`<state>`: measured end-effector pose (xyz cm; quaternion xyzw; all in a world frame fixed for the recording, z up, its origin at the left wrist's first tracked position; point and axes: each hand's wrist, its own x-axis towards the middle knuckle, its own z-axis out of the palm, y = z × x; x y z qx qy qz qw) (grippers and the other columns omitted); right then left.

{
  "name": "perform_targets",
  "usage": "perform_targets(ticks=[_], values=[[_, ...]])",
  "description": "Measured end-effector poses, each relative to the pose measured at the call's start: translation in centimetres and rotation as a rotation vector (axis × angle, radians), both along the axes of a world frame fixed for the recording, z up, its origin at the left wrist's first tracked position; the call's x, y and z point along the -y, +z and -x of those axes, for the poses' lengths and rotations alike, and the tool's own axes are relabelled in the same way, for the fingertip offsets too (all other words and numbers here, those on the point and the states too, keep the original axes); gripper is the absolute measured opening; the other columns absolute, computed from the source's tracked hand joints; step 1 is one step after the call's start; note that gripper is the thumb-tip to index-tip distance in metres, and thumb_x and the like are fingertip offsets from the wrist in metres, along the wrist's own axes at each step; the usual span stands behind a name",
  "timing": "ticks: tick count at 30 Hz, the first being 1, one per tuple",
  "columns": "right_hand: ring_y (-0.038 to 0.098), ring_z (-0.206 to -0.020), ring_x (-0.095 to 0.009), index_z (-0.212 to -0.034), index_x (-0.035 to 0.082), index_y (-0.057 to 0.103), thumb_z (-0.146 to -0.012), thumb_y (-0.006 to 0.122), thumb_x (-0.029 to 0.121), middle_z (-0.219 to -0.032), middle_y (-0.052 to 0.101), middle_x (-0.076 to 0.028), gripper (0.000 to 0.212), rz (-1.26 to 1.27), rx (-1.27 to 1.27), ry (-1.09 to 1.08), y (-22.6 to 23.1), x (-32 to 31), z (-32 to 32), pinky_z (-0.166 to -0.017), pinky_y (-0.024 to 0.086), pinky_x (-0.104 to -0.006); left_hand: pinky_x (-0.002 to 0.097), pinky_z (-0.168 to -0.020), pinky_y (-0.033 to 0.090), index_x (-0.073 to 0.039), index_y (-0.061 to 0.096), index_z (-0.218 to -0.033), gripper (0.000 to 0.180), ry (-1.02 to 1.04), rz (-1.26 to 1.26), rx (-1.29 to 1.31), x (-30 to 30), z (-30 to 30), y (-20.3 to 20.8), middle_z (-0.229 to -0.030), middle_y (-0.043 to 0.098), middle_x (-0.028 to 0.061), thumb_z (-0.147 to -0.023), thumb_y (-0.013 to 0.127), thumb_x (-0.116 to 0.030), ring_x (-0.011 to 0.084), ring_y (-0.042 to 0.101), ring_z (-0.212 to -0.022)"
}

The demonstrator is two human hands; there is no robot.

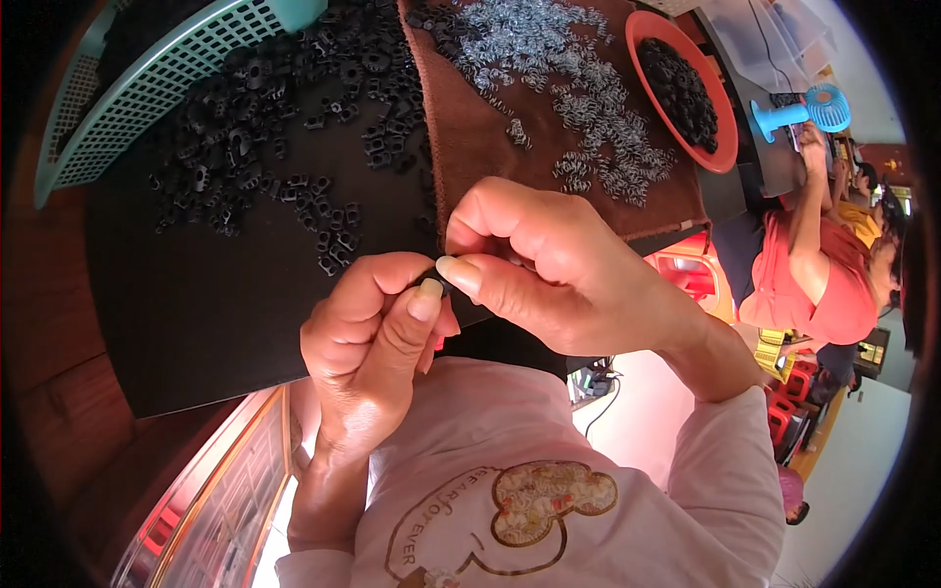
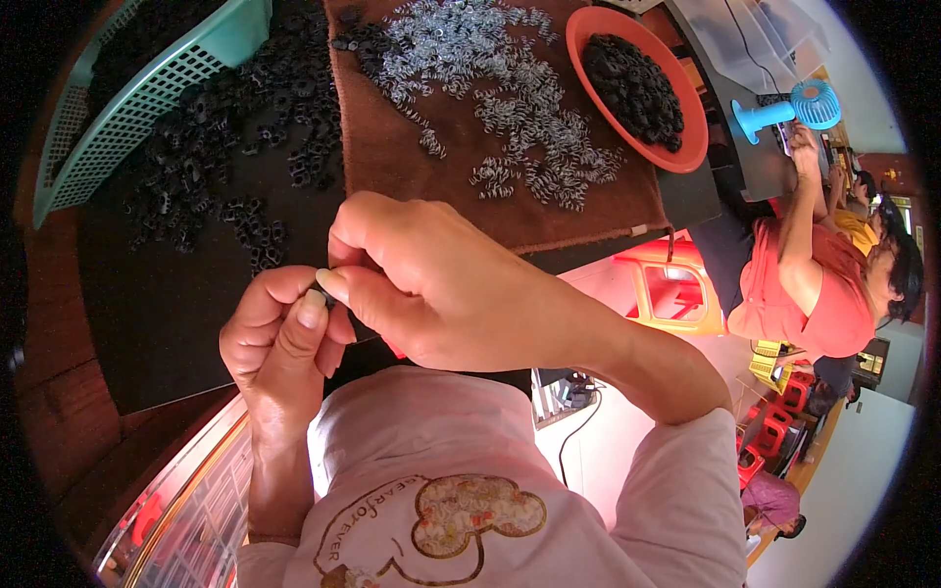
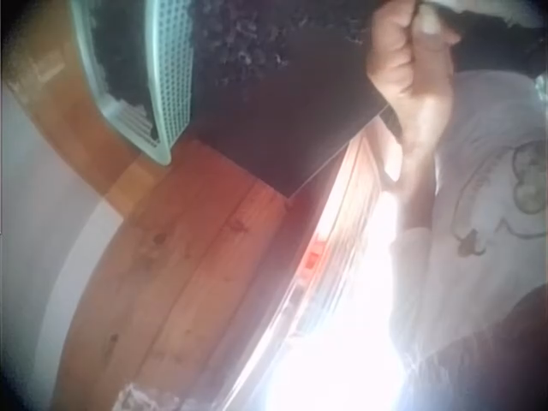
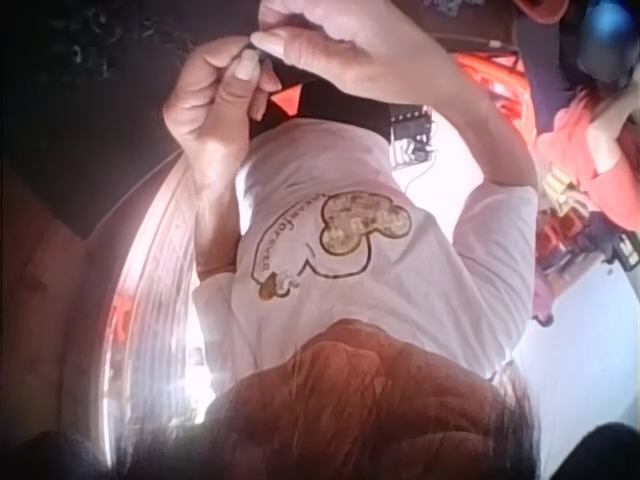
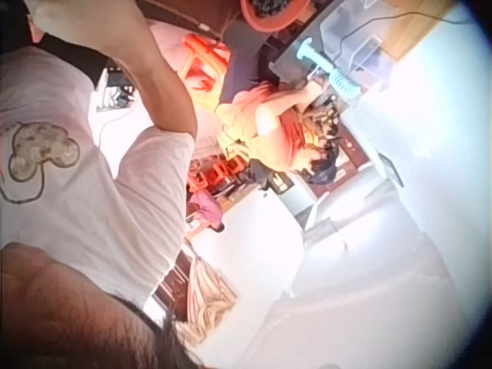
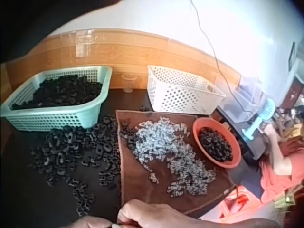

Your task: Manually assembling small plastic hair clips by inserting metal spring pins into the hinge mechanisms.

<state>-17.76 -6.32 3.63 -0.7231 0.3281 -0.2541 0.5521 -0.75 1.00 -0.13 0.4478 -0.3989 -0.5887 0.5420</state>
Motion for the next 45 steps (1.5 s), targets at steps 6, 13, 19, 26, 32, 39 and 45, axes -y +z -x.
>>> perform_targets(ticks=[6, 13, 19, 26, 32, 39, 45], values=[[0.051, -0.066, -0.011, -0.093, 0.0, 0.054, -0.093, 0.063, 0.009, -0.077, 0.055, -0.004, 0.012, 0.08, -0.043, -0.007, -0.7, -0.1, 0.3, -0.057, 0.042, -0.0259, 0.0184, -0.051, 0.041, 0.002, 0.061, -0.1, 0.014, -0.017, 0.036, -0.005, 0.1, -0.3, 0.0, -0.074, 0.063, 0.003, -0.098, 0.057, -0.011, 0.0041, 0.049, -0.057], [0.06, -0.062, -0.03, -0.101, 0.001, 0.053, -0.082, 0.075, 0.021, -0.078, 0.058, -0.012, 0.035, 0.562, 0.013, -0.092, -1.6, -0.1, -1.1, -0.05, 0.047, -0.0371, 0.0226, -0.065, 0.049, 0.003, 0.06, -0.105, 0.018, 0.082, -0.064, -0.274, 0.8, 0.2, 0.7, -0.086, 0.066, 0.0079, -0.099, 0.055, -0.013, 0.0096, 0.058, -0.065], [0.059, -0.059, -0.024, -0.101, 0.003, 0.053, -0.075, 0.078, 0.017, -0.077, 0.055, -0.008, 0.039, 0.786, -0.121, -0.041, -1.4, 0.8, -1.0, -0.043, 0.043, -0.0337, 0.0277, -0.085, 0.049, 0.001, 0.061, -0.107, 0.016, 0.067, -0.08, -0.433, 1.0, -0.5, 0.5, -0.097, 0.066, 0.0058, -0.095, 0.058, -0.01, 0.0111, 0.062, -0.089], [0.058, -0.057, -0.019, -0.1, 0.001, 0.054, -0.069, 0.076, 0.015, -0.075, 0.054, -0.006, 0.04, 1.01, -0.238, -0.023, -1.4, 1.2, -1.3, -0.041, 0.042, -0.0309, 0.0288, -0.084, 0.049, 0.001, 0.061, -0.107, 0.016, 0.047, -0.072, -0.471, 1.1, -0.5, -0.4, -0.097, 0.066, 0.0057, -0.096, 0.057, -0.01, 0.0113, 0.061, -0.089], [0.058, -0.055, -0.016, -0.096, -0.002, 0.055, -0.071, 0.073, 0.016, -0.073, 0.052, -0.006, 0.036, 1.197, -0.241, -0.085, -1.2, 1.0, -2.3, -0.039, 0.041, -0.0285, 0.0261, -0.083, 0.048, 0.001, 0.061, -0.107, 0.019, 0.118, -0.03, -0.404, 0.6, -0.1, -0.5, -0.092, 0.064, 0.0039, -0.096, 0.058, -0.014, 0.0101, 0.06, -0.085], [0.057, -0.052, -0.014, -0.082, 0.004, 0.048, -0.069, 0.07, 0.013, -0.07, 0.05, -0.005, 0.027, 1.233, -0.222, -0.073, -2.0, 0.5, -2.7, -0.04, 0.043, -0.0275, 0.0239, -0.082, 0.047, 0.001, 0.061, -0.107, 0.021, 0.13, 0.04, -0.312, 0.3, 0.0, -0.9, -0.095, 0.065, 0.0037, -0.098, 0.057, -0.017, 0.0081, 0.058, -0.085], [0.058, -0.056, -0.016, -0.102, -0.004, 0.055, -0.067, 0.073, 0.014, -0.074, 0.052, -0.006, 0.043, 1.167, -0.215, -0.111, -1.2, 0.6, -2.2, -0.043, 0.045, -0.0268, 0.0245, -0.083, 0.046, 0.002, 0.061, -0.108, 0.019, 0.16, 0.065, -0.339, 0.4, 0.3, -0.9, -0.095, 0.065, 0.0043, -0.098, 0.056, -0.014, 0.0088, 0.058, -0.086]])
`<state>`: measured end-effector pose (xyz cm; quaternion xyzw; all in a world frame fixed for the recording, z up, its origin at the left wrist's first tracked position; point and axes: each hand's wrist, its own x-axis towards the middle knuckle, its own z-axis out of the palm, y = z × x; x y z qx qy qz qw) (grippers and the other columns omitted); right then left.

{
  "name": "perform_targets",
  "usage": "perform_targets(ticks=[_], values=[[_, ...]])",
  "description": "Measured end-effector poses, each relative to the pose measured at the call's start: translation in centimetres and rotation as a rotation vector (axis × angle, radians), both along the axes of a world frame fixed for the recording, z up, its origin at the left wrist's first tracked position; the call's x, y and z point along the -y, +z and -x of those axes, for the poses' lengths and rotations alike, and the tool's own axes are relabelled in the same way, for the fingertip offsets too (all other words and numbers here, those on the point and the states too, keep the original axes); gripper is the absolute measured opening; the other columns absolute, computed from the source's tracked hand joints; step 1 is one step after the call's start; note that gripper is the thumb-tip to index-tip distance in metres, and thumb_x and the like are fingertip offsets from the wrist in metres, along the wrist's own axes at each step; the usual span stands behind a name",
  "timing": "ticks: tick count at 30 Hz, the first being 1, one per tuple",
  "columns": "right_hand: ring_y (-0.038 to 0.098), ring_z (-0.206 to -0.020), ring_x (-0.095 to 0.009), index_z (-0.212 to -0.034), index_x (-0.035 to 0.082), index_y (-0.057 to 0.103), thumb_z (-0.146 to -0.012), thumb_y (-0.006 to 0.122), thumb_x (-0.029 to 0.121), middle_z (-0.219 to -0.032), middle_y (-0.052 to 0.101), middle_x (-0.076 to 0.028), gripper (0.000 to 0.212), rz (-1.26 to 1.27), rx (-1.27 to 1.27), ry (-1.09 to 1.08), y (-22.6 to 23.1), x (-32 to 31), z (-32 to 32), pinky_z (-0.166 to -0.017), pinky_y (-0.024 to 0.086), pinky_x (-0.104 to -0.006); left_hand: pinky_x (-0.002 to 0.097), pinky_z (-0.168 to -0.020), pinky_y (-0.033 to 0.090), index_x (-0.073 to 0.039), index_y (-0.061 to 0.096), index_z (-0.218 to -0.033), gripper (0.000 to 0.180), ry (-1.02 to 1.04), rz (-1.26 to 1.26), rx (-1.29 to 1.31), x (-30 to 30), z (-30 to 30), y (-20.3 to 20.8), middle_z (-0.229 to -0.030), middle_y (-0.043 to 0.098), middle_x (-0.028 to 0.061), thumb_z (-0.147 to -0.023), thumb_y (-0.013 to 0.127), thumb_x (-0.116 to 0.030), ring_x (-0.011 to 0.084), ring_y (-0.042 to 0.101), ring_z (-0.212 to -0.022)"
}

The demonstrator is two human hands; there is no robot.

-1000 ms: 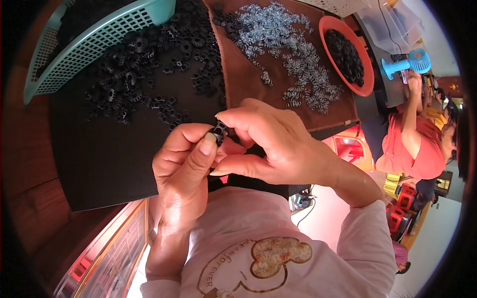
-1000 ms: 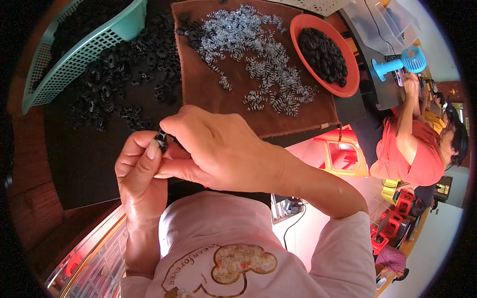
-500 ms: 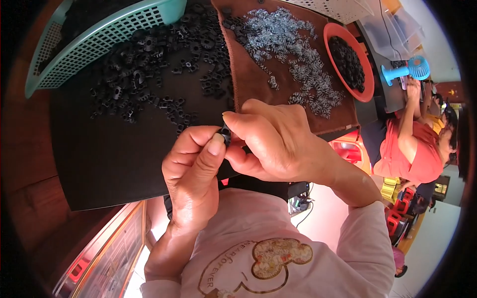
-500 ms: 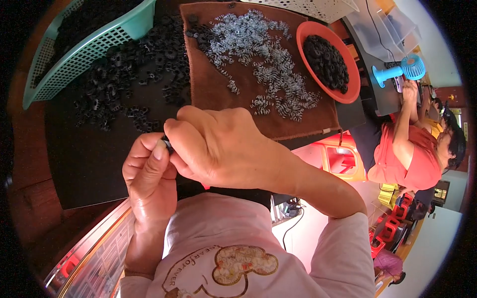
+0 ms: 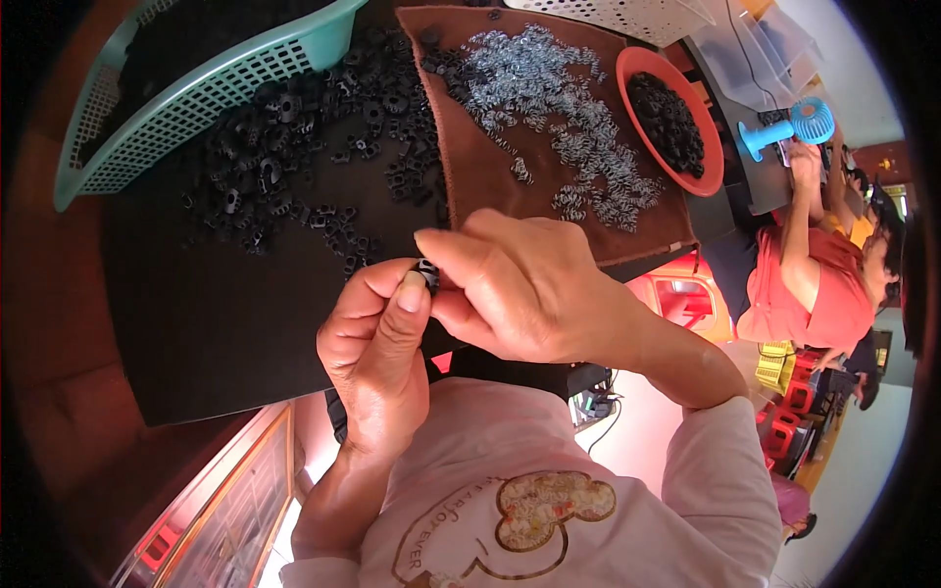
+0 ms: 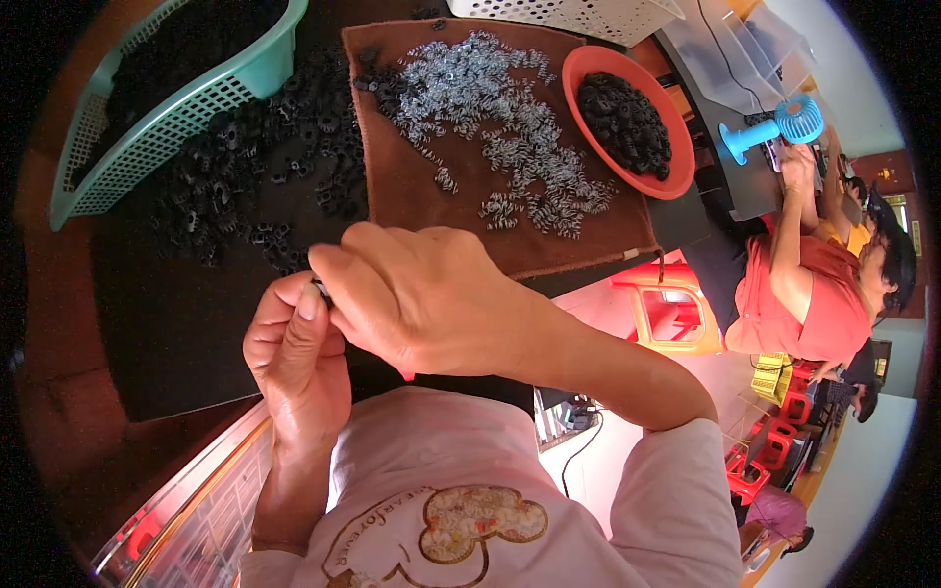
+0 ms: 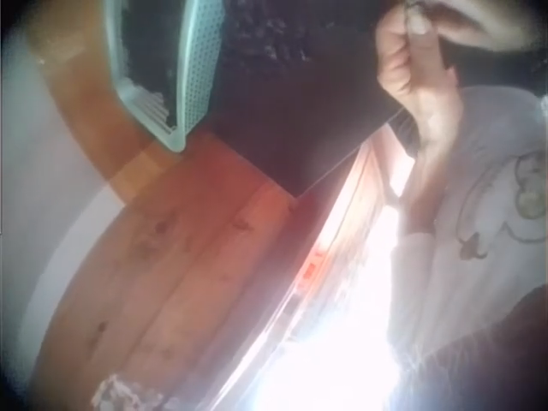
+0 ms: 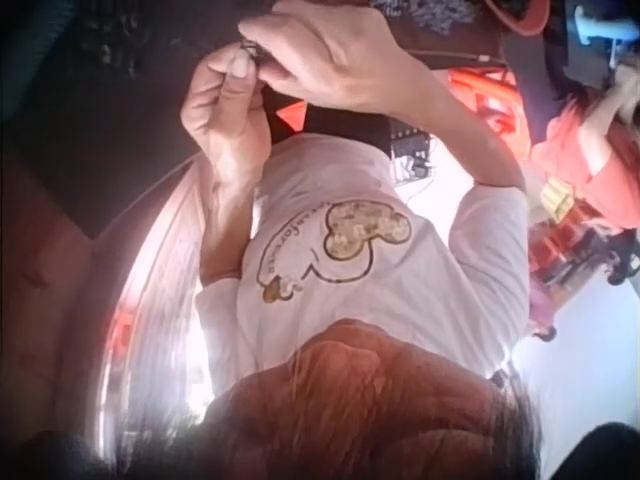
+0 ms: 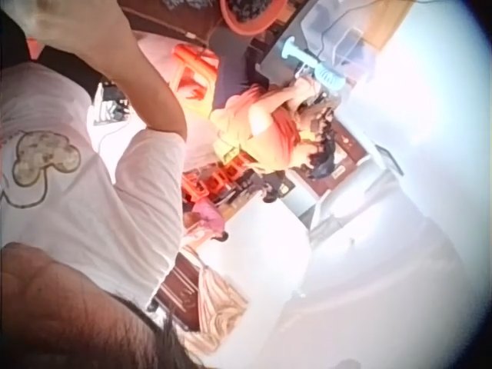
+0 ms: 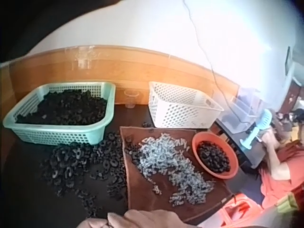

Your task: Manually assembling small plastic hair clips by inserting metal spring pins into the hinge mechanisms.

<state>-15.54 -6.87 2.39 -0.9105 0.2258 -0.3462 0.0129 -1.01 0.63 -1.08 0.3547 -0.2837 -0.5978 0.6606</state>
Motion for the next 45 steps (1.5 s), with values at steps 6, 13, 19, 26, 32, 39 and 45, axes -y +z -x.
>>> perform_targets(ticks=[6, 13, 19, 26, 32, 39, 45], values=[[0.057, -0.057, -0.016, -0.101, -0.003, 0.058, -0.066, 0.073, 0.015, -0.077, 0.053, -0.006, 0.043, -0.001, -0.019, 0.003, 1.0, 0.0, 1.0, -0.045, 0.045, -0.0275, 0.0236, -0.079, 0.046, 0.004, 0.061, -0.107, 0.018, 0.013, 0.014, 0.049, -0.1, 0.3, 0.7, -0.093, 0.063, 0.0049, -0.097, 0.054, -0.009, 0.0088, 0.057, -0.082], [0.058, -0.052, -0.017, -0.081, 0.001, 0.055, -0.064, 0.07, 0.012, -0.07, 0.05, -0.005, 0.025, -0.014, 0.03, 0.042, 0.0, -0.3, 1.4, -0.042, 0.046, -0.0285, 0.0212, -0.073, 0.043, 0.004, 0.064, -0.098, 0.016, -0.002, 0.011, 0.182, -0.1, 0.9, 0.9, -0.086, 0.063, 0.0033, -0.097, 0.056, -0.01, 0.0064, 0.054, -0.076], [0.06, -0.056, -0.024, -0.079, 0.005, 0.055, -0.071, 0.071, 0.019, -0.067, 0.053, -0.008, 0.023, -0.147, -0.031, -0.024, 1.6, -0.9, 3.4, -0.045, 0.048, -0.0344, 0.0249, -0.074, 0.047, 0.007, 0.064, -0.099, 0.025, -0.085, 0.021, 0.337, -0.3, 0.8, 1.4, -0.09, 0.066, 0.0083, -0.095, 0.06, -0.018, 0.0114, 0.059, -0.076], [0.058, -0.07, -0.024, -0.111, 0.0, 0.06, -0.08, 0.072, 0.013, -0.085, 0.058, -0.012, 0.035, -0.16, 0.007, -0.658, 3.8, 5.8, 15.2, -0.064, 0.047, -0.0351, 0.0335, -0.081, 0.055, 0.008, 0.063, -0.103, 0.03, -0.173, 0.079, 0.239, -0.3, 0.7, 1.2, -0.094, 0.07, 0.0152, -0.099, 0.055, -0.021, 0.0215, 0.069, -0.086], [0.06, -0.087, -0.03, -0.116, 0.005, 0.062, -0.086, 0.065, 0.016, -0.095, 0.058, -0.013, 0.031, -0.299, -0.193, -0.654, 2.6, 8.7, 21.2, -0.074, 0.048, -0.0383, 0.0336, -0.078, 0.056, 0.007, 0.064, -0.099, 0.028, -0.143, 0.102, 0.276, -0.3, 0.5, 1.0, -0.091, 0.071, 0.0139, -0.1, 0.053, -0.019, 0.0203, 0.069, -0.081], [0.062, -0.086, -0.035, -0.109, 0.002, 0.063, -0.09, 0.058, 0.009, -0.096, 0.06, -0.015, 0.021, -0.07, -0.169, -0.702, 2.7, 9.0, 17.9, -0.072, 0.049, -0.0417, 0.0299, -0.077, 0.056, 0.007, 0.064, -0.1, 0.023, -0.162, 0.113, 0.31, -0.4, 0.2, 0.9, -0.089, 0.071, 0.013, -0.099, 0.054, -0.013, 0.0182, 0.069, -0.081], [0.061, -0.076, -0.032, -0.106, 0.004, 0.062, -0.088, 0.062, 0.009, -0.09, 0.059, -0.014, 0.019, -0.291, -0.06, -0.277, 4.4, 6.0, 6.7, -0.064, 0.049, -0.0381, 0.0262, -0.072, 0.054, 0.006, 0.064, -0.097, 0.02, -0.202, 0.142, 0.37, -0.5, -0.3, 0.6, -0.084, 0.071, 0.0104, -0.098, 0.056, -0.012, 0.014, 0.068, -0.077]])
